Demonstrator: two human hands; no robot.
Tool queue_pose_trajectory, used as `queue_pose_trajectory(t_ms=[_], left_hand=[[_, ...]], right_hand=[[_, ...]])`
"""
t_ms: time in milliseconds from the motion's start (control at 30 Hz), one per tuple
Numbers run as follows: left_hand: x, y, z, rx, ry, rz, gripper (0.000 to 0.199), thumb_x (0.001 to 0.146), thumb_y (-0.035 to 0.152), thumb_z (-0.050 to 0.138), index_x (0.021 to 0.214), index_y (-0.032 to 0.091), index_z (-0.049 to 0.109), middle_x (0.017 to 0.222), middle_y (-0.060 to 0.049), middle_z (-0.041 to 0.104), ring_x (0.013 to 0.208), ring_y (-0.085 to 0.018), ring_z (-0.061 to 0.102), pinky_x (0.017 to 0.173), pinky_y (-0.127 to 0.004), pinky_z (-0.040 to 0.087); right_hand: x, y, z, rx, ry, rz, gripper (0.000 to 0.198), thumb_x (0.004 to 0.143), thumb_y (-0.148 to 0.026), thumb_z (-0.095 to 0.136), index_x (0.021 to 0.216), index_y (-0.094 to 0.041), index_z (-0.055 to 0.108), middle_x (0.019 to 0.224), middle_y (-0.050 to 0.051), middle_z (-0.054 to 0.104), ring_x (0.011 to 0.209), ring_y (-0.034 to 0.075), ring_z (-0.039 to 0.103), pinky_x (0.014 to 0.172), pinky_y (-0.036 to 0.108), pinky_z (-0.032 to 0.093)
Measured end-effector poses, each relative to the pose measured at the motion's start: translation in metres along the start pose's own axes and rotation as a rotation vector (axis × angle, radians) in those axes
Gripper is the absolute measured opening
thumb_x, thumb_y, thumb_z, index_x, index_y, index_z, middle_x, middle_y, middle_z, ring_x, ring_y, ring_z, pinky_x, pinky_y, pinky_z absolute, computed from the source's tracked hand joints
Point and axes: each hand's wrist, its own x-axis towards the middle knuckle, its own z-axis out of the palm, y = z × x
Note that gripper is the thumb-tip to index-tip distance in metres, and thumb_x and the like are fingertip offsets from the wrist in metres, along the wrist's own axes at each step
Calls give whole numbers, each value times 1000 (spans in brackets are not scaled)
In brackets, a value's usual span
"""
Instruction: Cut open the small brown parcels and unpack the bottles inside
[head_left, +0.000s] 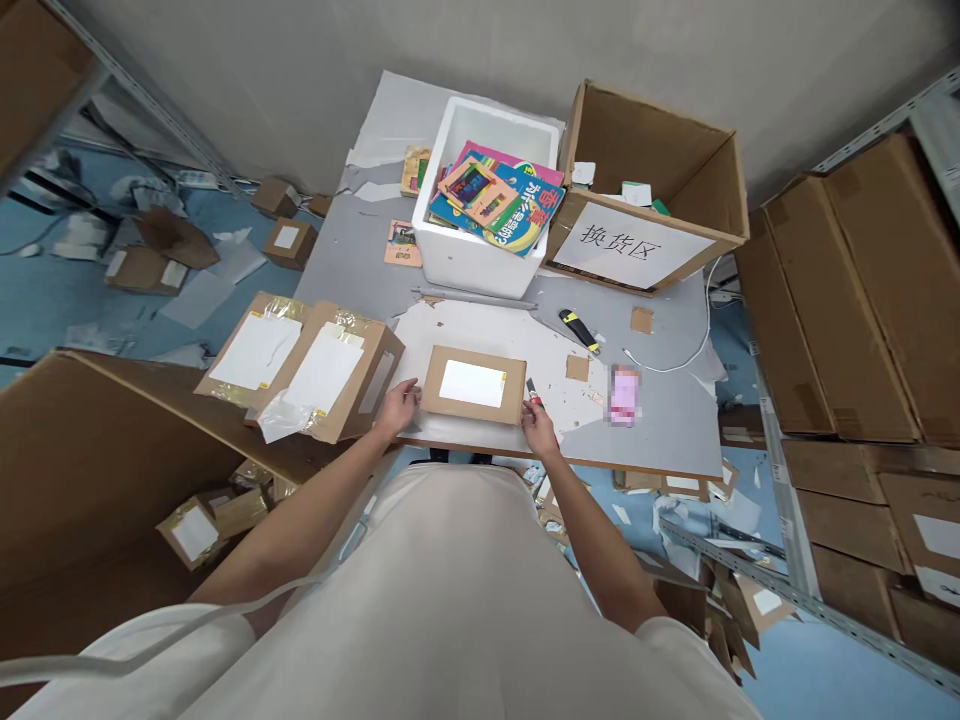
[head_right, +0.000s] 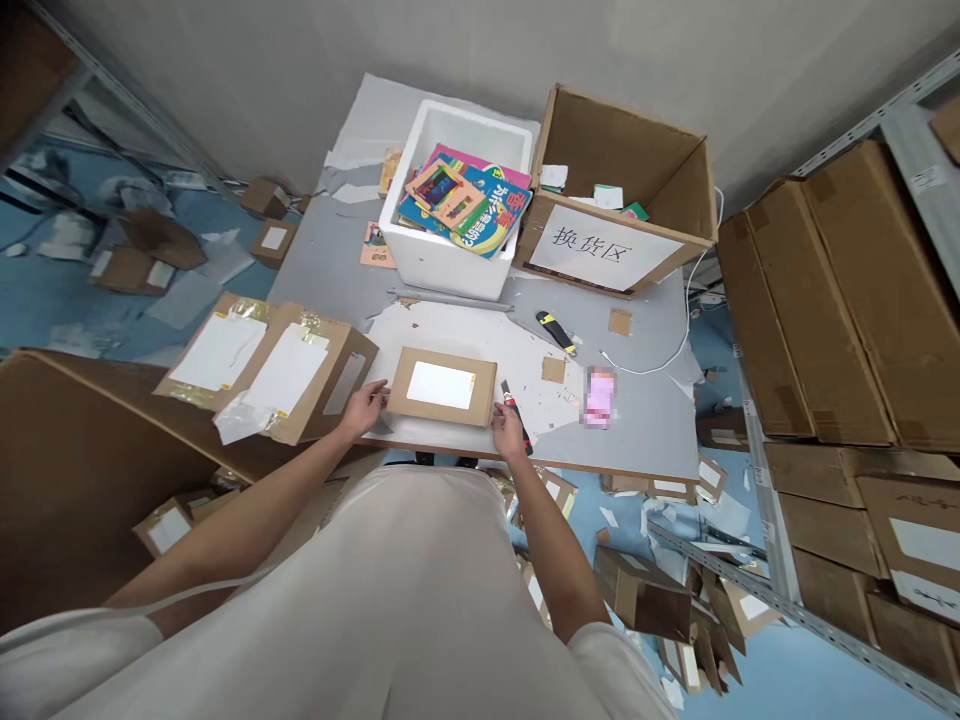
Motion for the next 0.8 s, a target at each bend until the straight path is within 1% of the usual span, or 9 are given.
queue_pose_trajectory(t_ms=[33,133,200,233,367,500,567,667,800], left_hand=[[-4,-5,0,-9,-24,-3,52,81,34,49,126,9,55,115,-16,67,96,-21,67,89,-36,51],[-16,-17,2,-38,-97,1,61,70,28,62,127,12,55,123,-16,64,109,-24,63,96,-37,49],[-20,-20,5,-58,-137,17,64,66,30,66,127,13,55,124,-14,63,113,-26,61,99,-37,48],[-20,-21,7,-66,-154,26,64,67,33,66,126,13,56,123,-14,64,113,-26,61,99,-38,47],[-21,-19,13,-73,-178,41,57,70,45,63,117,13,60,110,-12,70,106,-28,64,96,-41,48],[-26,-10,10,-69,-176,59,54,71,53,60,109,14,63,106,-12,71,99,-28,65,91,-39,50],[-29,0,4,-27,-145,78,51,73,55,57,103,15,64,102,-11,72,94,-27,66,87,-36,50],[-32,22,-7,117,-37,115,48,79,58,50,94,15,66,94,-10,72,86,-24,65,80,-32,50],[-26,54,-16,257,53,127,49,83,58,43,86,16,66,84,-8,70,78,-21,62,71,-29,45]], right_hand=[[-5,3,0,4,-16,-1,45,82,-30,49,125,-19,56,113,10,63,92,19,64,85,37,52],[-15,7,3,2,-93,14,73,70,-20,62,140,-24,42,131,11,54,101,20,63,87,36,52],[-17,5,8,1,-132,20,86,66,-18,67,145,-25,34,137,12,50,105,22,62,88,38,52],[-16,3,10,4,-144,18,88,66,-19,68,146,-24,32,137,12,50,106,23,61,90,39,51],[-13,-5,20,50,-121,24,74,75,-21,62,144,-21,36,130,10,58,108,23,60,92,38,50],[-13,-15,14,39,-91,11,54,82,-25,54,135,-20,46,123,10,61,100,22,62,89,36,50],[-13,-22,6,-34,-73,-33,43,85,-30,52,126,-19,53,116,11,63,95,22,62,87,36,50],[-7,-39,-6,-208,-16,-98,31,91,-37,45,109,-18,61,102,10,64,92,23,60,85,35,47],[9,-68,-14,-410,-5,-93,33,96,-38,37,91,-17,62,91,10,65,89,22,60,81,31,43]])
